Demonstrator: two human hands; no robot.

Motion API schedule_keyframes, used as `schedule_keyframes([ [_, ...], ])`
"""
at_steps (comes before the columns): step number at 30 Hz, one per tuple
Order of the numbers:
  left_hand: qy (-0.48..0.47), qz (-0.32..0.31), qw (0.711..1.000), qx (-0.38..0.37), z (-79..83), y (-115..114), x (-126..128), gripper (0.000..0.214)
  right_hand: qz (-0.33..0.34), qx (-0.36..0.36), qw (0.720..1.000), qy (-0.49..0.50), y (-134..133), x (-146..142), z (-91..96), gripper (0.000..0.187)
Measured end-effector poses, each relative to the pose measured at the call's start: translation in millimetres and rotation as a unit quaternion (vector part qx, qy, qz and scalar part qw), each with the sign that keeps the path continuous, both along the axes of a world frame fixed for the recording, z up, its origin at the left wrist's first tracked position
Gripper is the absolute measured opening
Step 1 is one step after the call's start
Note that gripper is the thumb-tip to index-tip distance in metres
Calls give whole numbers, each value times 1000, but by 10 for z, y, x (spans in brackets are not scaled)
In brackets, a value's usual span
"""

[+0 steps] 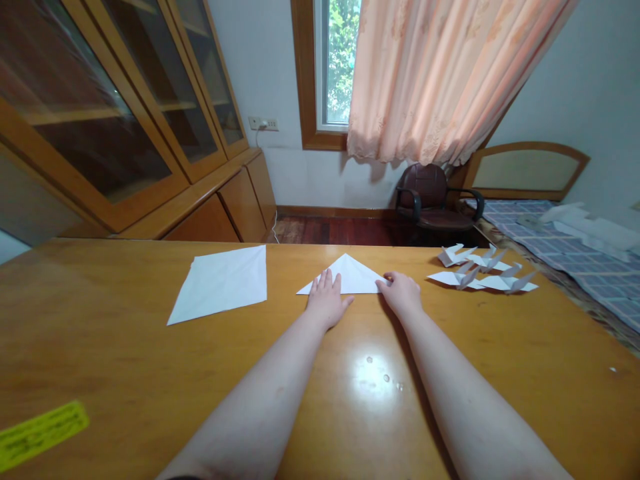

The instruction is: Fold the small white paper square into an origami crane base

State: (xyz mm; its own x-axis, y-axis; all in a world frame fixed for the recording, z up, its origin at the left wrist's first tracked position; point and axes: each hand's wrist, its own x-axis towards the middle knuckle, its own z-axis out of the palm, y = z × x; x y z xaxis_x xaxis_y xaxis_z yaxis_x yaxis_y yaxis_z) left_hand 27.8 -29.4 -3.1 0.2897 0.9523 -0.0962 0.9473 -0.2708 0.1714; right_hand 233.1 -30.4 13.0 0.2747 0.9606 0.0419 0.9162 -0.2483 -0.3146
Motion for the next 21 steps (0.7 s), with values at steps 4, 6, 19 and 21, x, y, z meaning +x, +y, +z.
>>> schedule_keyframes([
  [4,-4,15,1000,-3,30,-14,-7,80,-11,33,999,-9,-13,-3,-5,40],
  [6,-5,18,1000,-2,30,-16,-9,81,5,86,996,-17,-30,-26,-10,40],
  [19,4,52,999,6,25,-28,7,91,368,-79,926,-29,-175,-284,-63,67],
  [21,6,51,999,6,18,-23,3,91,349,-92,932,-37,-178,-290,-33,66],
])
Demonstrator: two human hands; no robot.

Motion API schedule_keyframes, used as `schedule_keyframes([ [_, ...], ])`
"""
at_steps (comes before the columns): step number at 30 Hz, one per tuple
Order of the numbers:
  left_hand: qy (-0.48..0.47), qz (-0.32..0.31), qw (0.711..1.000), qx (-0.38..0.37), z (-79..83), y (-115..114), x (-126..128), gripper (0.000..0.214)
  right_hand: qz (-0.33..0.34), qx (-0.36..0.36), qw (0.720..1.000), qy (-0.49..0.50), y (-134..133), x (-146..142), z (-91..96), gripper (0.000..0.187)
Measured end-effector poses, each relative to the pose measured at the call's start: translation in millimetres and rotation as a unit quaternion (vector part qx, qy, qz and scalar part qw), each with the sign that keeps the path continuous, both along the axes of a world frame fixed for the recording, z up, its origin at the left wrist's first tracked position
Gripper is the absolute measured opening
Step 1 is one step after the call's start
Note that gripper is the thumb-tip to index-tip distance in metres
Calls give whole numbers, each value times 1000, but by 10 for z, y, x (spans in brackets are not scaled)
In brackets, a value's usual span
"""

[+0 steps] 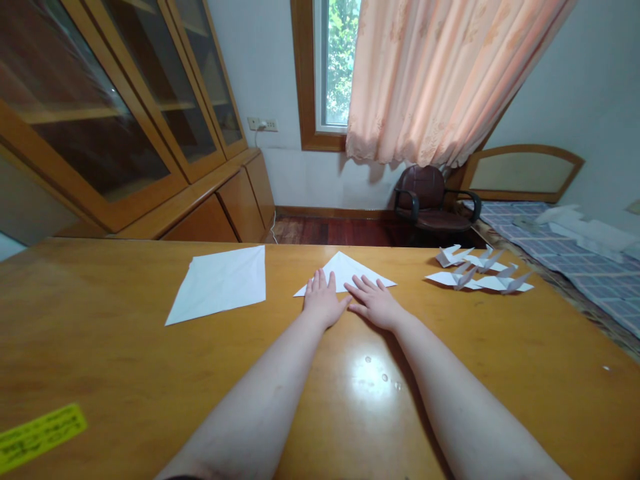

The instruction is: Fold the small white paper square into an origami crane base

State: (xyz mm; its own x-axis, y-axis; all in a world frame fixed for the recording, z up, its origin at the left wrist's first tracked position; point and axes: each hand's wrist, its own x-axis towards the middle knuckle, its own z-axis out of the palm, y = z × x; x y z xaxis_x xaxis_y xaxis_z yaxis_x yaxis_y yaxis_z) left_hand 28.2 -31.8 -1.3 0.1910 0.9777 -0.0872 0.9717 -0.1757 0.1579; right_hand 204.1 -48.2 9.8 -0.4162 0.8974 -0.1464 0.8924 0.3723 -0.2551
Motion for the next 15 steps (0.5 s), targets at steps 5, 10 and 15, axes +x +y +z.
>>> schedule_keyframes([
  [5,3,2,1000,-4,-6,6,-7,93,-60,-8,998,-21,5,-12,25,66],
  [10,5,2,1000,-2,-17,14,-11,94,-85,-9,996,-32,20,-16,11,66],
  [15,3,2,1000,-3,-38,23,-16,96,-103,5,994,-24,23,-5,1,66],
])
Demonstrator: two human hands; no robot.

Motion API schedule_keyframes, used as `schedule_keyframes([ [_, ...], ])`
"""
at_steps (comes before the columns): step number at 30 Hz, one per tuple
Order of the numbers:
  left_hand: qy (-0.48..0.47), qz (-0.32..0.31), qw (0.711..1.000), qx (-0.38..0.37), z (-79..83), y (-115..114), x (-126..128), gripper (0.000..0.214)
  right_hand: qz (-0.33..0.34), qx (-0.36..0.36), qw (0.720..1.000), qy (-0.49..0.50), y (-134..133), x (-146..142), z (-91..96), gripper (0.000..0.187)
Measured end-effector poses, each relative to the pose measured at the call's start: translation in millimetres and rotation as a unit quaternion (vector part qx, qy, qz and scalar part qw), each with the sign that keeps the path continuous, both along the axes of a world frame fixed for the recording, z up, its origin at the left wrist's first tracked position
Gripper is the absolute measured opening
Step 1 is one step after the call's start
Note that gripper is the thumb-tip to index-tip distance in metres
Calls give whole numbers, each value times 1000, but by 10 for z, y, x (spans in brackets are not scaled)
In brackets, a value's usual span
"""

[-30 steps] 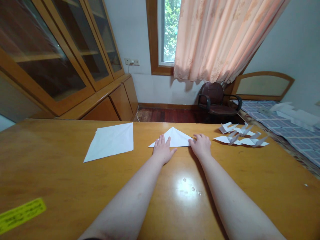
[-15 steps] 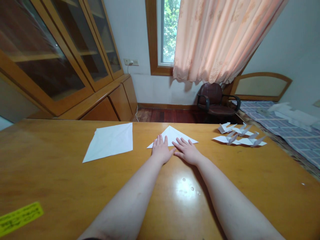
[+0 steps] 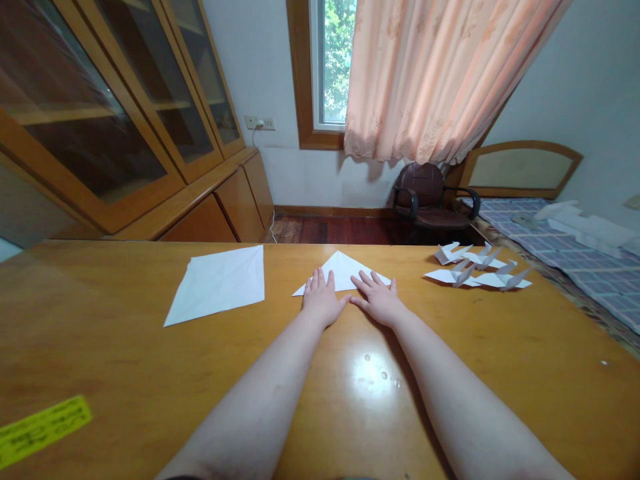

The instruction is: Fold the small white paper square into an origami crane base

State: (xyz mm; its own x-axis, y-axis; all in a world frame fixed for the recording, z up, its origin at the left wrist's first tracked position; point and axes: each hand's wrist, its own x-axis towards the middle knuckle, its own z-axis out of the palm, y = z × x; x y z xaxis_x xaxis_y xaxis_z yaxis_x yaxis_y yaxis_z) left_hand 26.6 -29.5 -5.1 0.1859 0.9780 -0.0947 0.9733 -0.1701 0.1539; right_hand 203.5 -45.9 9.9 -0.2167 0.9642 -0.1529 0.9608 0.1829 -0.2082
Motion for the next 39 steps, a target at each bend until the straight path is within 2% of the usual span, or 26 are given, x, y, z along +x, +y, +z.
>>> schedule_keyframes([
  [4,-7,2,1000,5,-8,-2,-1,99,-25,34,999,16,13,37,-36,64],
  [8,-7,1,1000,10,13,3,-11,87,-51,67,996,19,41,79,-54,59],
  [14,-15,15,1000,17,77,31,-34,71,-163,115,979,32,90,146,20,45],
  [19,-22,24,999,32,93,27,-35,69,-197,134,969,68,102,162,44,37],
  [26,-20,12,999,34,29,35,-37,73,-231,72,966,90,103,189,62,30],
  [31,-20,-40,999,21,-8,47,-24,67,-226,67,969,71,127,205,47,29],
  [39,-19,-41,999,21,-11,45,-24,71,-228,61,970,53,151,215,29,29],
])
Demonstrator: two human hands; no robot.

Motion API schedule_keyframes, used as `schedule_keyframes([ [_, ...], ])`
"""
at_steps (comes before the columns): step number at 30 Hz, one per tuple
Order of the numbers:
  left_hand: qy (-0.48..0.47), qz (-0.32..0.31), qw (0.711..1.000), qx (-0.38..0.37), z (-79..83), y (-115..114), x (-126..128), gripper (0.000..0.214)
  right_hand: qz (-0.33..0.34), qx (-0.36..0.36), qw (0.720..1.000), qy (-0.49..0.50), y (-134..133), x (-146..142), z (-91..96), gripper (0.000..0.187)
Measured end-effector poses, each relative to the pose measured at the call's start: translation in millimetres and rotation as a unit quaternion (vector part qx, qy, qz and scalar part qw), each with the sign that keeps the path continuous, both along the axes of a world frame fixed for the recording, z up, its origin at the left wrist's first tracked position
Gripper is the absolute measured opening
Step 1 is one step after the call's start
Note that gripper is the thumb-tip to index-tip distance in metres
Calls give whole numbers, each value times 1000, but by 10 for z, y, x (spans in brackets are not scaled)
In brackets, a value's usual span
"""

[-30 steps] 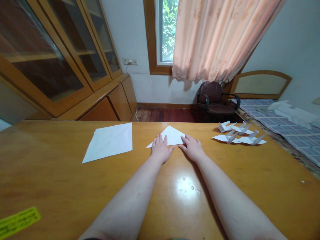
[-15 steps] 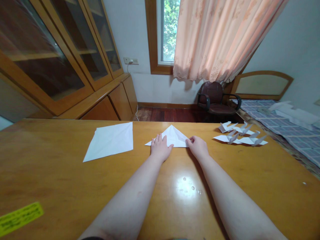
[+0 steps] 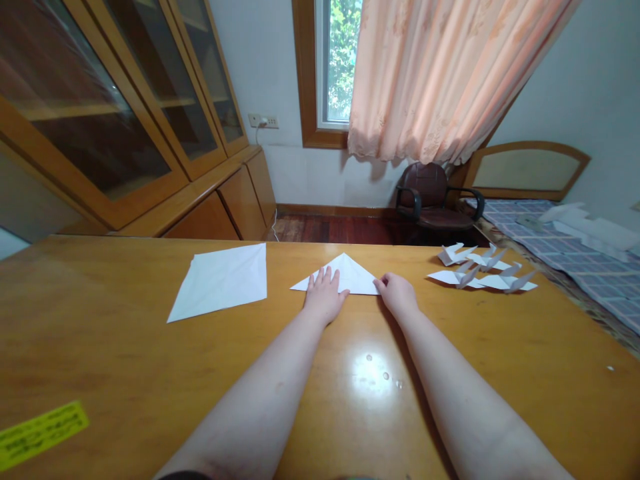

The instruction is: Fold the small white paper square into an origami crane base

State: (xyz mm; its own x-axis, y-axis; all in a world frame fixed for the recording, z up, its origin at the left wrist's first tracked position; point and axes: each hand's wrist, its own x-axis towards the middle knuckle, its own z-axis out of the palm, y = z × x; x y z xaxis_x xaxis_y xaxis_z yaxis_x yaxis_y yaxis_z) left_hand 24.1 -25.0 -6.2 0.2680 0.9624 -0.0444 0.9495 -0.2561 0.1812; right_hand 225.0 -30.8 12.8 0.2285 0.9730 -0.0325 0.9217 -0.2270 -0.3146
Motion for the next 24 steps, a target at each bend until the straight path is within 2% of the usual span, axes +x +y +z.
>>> schedule_keyframes([
  [7,3,3,1000,6,31,-17,-17,68,-5,-12,1000,-17,6,9,-3,33],
  [15,16,11,999,31,124,-122,53,66,4,-16,999,-37,-54,-29,88,34],
  [20,12,2,999,34,78,-116,82,66,16,-13,999,-44,-60,-32,102,33],
  [24,1,-17,1000,9,22,-81,85,69,16,-13,999,-45,-57,-22,89,31],
])
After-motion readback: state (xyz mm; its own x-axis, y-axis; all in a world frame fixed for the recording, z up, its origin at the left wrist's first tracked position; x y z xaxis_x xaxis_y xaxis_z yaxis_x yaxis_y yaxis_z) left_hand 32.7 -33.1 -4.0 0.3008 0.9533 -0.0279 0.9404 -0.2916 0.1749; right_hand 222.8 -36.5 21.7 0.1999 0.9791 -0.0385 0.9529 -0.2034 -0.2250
